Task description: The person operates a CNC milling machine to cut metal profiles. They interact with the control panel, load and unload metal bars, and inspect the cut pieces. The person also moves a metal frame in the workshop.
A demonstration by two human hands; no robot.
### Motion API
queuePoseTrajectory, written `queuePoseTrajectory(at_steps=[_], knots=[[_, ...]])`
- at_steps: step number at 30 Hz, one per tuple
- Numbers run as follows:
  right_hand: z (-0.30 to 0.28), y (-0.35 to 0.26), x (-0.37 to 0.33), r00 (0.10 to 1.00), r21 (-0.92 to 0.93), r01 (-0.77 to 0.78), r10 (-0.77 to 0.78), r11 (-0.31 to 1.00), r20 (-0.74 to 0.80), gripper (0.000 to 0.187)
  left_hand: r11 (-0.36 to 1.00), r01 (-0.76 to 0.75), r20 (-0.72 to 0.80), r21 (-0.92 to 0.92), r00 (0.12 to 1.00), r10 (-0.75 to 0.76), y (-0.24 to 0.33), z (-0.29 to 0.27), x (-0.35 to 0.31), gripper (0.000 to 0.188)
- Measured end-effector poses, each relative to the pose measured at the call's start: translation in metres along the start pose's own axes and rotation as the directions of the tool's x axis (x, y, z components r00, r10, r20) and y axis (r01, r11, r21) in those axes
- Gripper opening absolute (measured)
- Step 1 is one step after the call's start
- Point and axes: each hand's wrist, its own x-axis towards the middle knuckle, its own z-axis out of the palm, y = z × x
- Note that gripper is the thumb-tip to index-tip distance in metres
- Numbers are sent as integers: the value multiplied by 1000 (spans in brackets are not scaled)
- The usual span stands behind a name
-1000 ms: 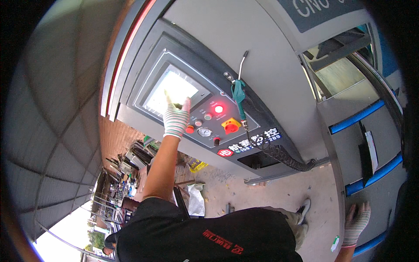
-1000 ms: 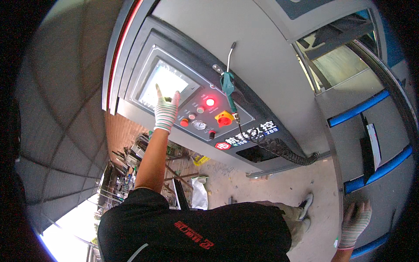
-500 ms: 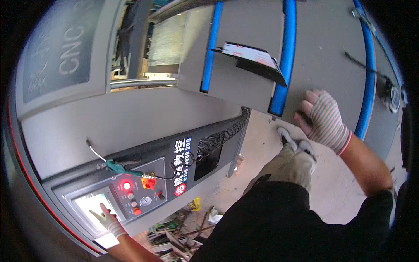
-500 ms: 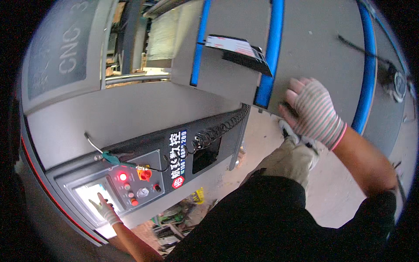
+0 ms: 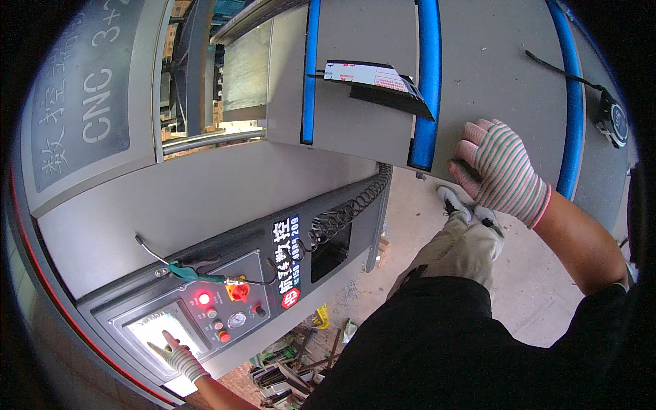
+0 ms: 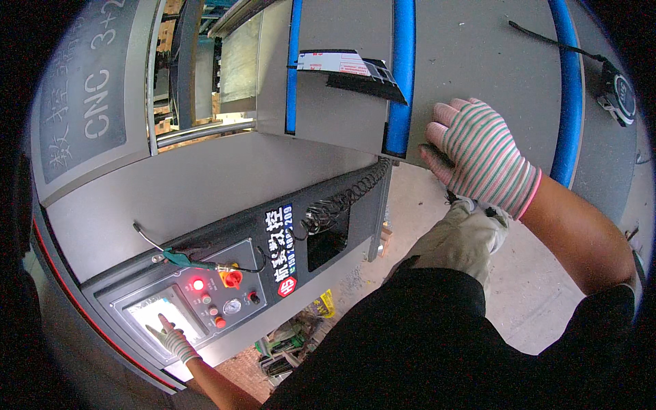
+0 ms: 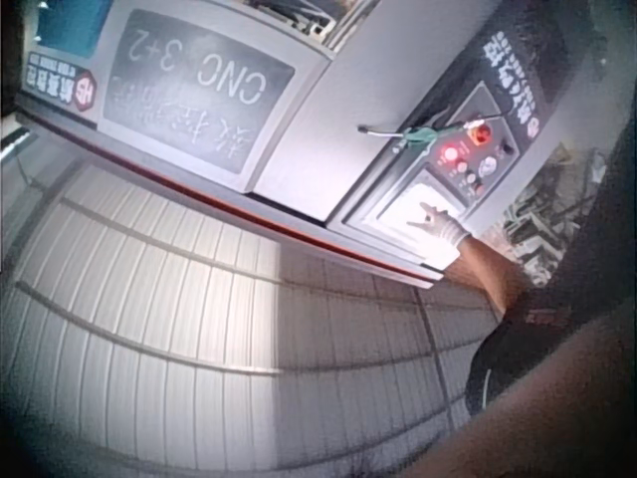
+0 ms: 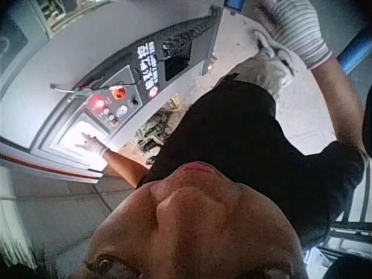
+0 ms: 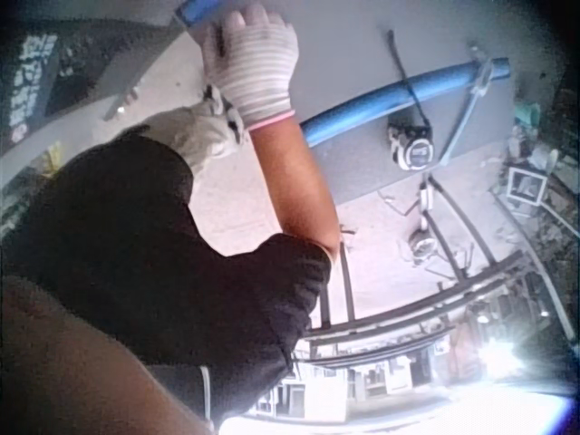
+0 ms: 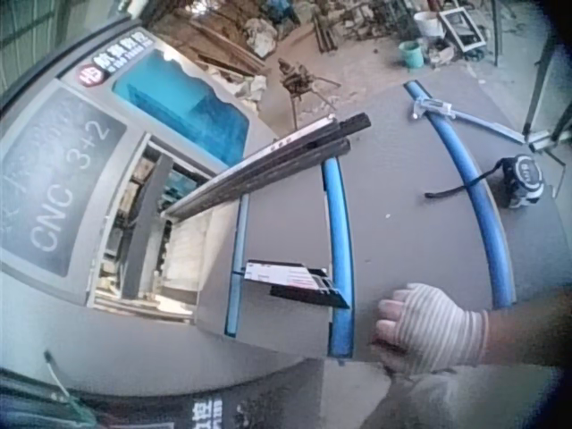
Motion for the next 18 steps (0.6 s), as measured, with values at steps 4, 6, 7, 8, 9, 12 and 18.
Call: queuePoseTrajectory(at_steps=[4, 6, 7, 8, 9, 12, 18], knots=[[1, 0, 0, 999, -4, -27, 27, 1000, 19, 18, 999, -10, -17, 49, 1000, 10, 2, 1, -2, 88], [1, 0, 0, 1000, 7, -22, 22, 1000, 13, 19, 1000, 5, 5, 5, 1000, -5, 2, 2, -3, 87], [2, 0, 0, 1000, 1, -22, 22, 1000, 17, 19, 1000, 8, 12, -10, 1000, -7, 3, 2, -4, 87], [2, 0, 0, 1000, -3, -24, 24, 1000, 18, 19, 1000, 14, 13, 14, 1000, -14, 3, 3, -4, 86], [2, 0, 0, 999, -6, -26, 26, 1000, 19, 19, 999, 20, 12, 38, 1000, -20, 4, 4, -6, 86], [0, 1, -1, 1000, -6, -19, 19, 1000, 23, 19, 996, 20, 13, 84, 1000, -22, 7, 6, -8, 86], [2, 2, -1, 1000, 9, -5, 5, 1000, -2, 19, 993, 39, 25, 109, 999, -42, 13, 7, -15, 88]])
